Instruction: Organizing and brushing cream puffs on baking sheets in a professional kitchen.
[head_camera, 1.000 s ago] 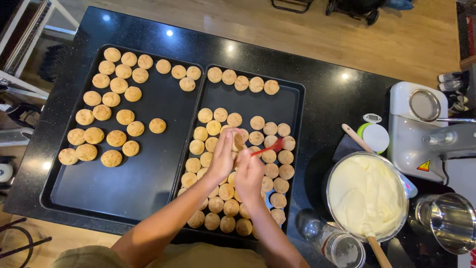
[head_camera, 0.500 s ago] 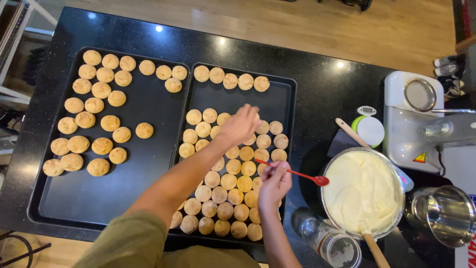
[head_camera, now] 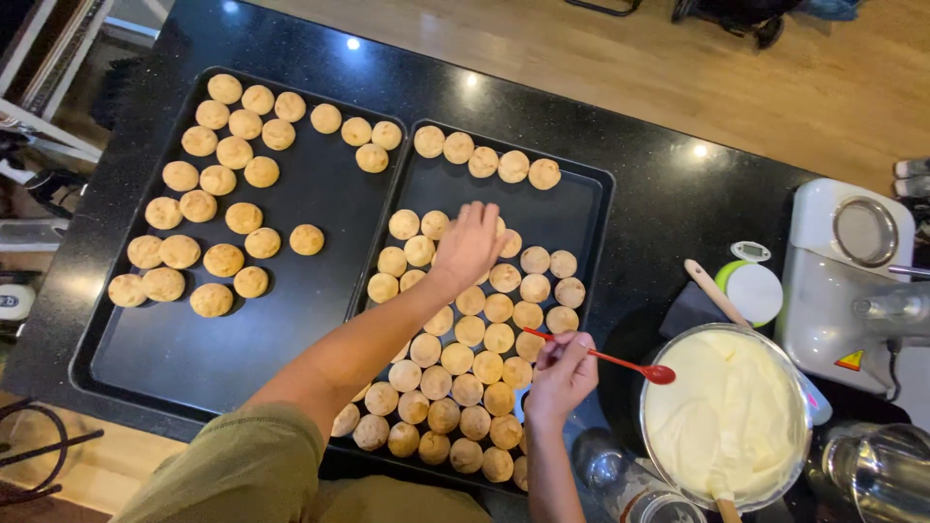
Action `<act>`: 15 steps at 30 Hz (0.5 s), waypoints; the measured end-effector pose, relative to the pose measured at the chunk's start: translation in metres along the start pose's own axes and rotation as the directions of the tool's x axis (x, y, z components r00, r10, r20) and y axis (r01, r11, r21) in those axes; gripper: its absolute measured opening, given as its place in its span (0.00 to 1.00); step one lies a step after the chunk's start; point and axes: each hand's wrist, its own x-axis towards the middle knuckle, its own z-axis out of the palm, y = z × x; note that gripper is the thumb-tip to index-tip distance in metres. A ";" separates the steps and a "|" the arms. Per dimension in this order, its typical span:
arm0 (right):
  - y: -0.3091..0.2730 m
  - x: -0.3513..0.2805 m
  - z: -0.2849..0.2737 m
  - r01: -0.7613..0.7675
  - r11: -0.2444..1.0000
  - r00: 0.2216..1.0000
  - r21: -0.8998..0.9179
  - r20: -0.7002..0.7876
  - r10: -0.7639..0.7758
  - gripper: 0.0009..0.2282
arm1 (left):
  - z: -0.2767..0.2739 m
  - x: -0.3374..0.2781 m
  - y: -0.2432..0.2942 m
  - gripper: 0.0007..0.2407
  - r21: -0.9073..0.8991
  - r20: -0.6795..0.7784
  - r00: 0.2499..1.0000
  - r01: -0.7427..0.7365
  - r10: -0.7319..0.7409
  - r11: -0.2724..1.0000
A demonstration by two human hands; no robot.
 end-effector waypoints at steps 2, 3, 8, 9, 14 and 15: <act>-0.001 -0.001 0.003 -0.012 0.999 1.000 0.039 0.024 0.011 0.16 | -0.001 0.007 0.000 0.16 0.026 -0.080 0.997 -0.022 0.024 0.999; -0.001 -0.002 0.007 -0.031 0.996 0.998 0.080 0.053 0.027 0.16 | -0.002 0.011 -0.002 0.16 0.061 -0.158 0.986 -0.037 0.047 0.997; 0.009 -0.003 0.001 -0.019 0.999 0.997 0.037 0.079 0.016 0.15 | 0.049 0.027 -0.013 0.05 0.151 -0.040 0.993 -0.105 0.112 0.983; 0.015 -0.004 0.000 -0.040 0.998 0.998 0.052 0.058 0.037 0.15 | 0.052 0.028 -0.015 0.05 0.099 0.017 0.993 -0.121 0.120 0.988; 0.009 -0.013 0.002 0.002 0.998 0.997 -0.059 0.083 0.003 0.15 | 0.057 0.015 -0.022 0.07 0.125 0.180 0.961 -0.232 0.207 0.965; 0.010 -0.013 -0.001 0.003 1.000 0.997 -0.031 0.082 -0.001 0.15 | 0.061 0.012 -0.021 0.07 0.108 0.193 0.940 -0.304 0.280 0.947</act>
